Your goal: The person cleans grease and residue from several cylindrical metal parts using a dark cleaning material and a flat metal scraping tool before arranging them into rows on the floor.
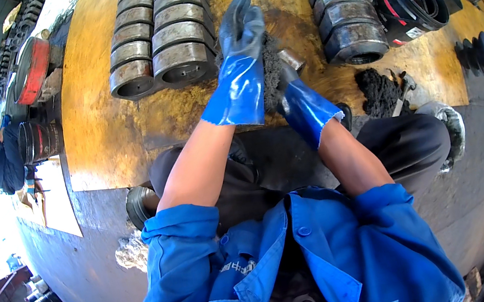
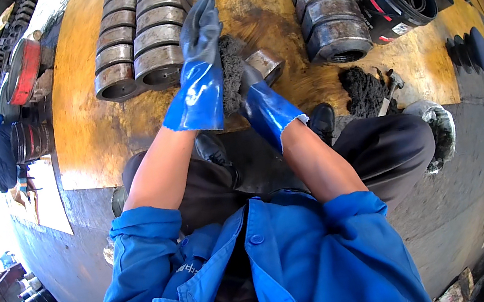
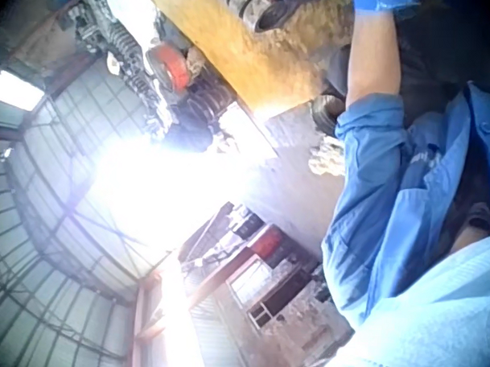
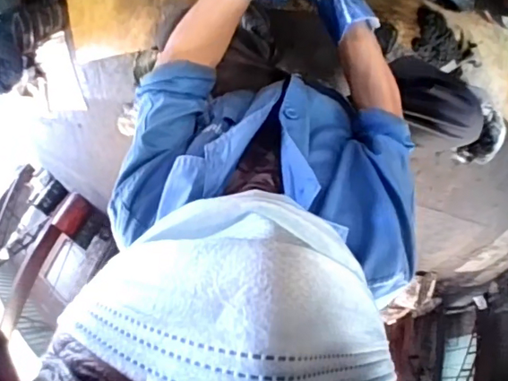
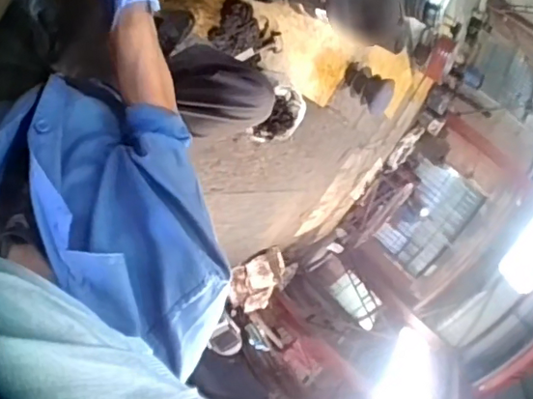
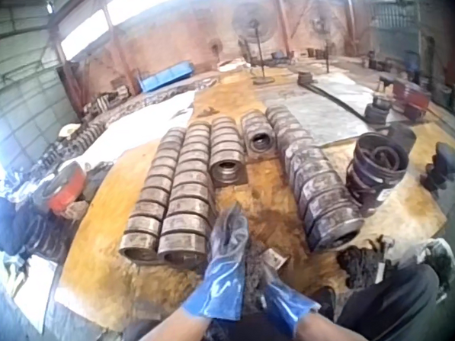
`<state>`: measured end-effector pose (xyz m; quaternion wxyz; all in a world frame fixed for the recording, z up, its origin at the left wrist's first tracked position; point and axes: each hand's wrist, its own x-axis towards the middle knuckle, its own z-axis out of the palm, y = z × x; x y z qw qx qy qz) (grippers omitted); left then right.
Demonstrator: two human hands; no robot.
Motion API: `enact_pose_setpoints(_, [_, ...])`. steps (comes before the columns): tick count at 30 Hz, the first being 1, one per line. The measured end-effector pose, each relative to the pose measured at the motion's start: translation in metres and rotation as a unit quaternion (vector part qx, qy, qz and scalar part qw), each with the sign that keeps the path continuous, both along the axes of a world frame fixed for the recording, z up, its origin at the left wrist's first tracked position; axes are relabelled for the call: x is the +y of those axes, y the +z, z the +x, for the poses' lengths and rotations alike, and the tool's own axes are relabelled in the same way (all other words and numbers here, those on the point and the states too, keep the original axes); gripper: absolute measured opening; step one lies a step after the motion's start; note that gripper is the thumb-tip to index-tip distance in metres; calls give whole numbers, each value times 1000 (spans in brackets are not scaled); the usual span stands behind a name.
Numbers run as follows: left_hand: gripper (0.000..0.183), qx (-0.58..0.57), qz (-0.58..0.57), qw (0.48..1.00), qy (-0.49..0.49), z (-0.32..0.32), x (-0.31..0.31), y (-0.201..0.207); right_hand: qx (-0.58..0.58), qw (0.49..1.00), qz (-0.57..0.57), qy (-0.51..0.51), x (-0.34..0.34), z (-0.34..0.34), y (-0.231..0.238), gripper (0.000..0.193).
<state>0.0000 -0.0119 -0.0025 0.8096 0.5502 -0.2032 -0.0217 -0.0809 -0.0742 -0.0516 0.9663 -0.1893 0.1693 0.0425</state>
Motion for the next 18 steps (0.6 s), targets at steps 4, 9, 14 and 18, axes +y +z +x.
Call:
enact_pose_setpoints(4, [51, -326, 319, 859, 233, -8, 19, 19, 75, 997, -2, 17, -3, -10, 46, 40])
enact_pose_setpoints(9, [48, -390, 594, 663, 235, -12, 17, 24, -42, 988, -130, -76, -45, -2, 25, 42])
enact_pose_setpoints(14, [46, -310, 730, 589, 153, 7, 27, -9, -75, 898, -400, -166, -9, -31, 49, 43])
enact_pose_setpoints(18, [43, -323, 767, 541, 120, 0, 24, -26, -67, 648, -722, -231, -8, -31, 67, 49])
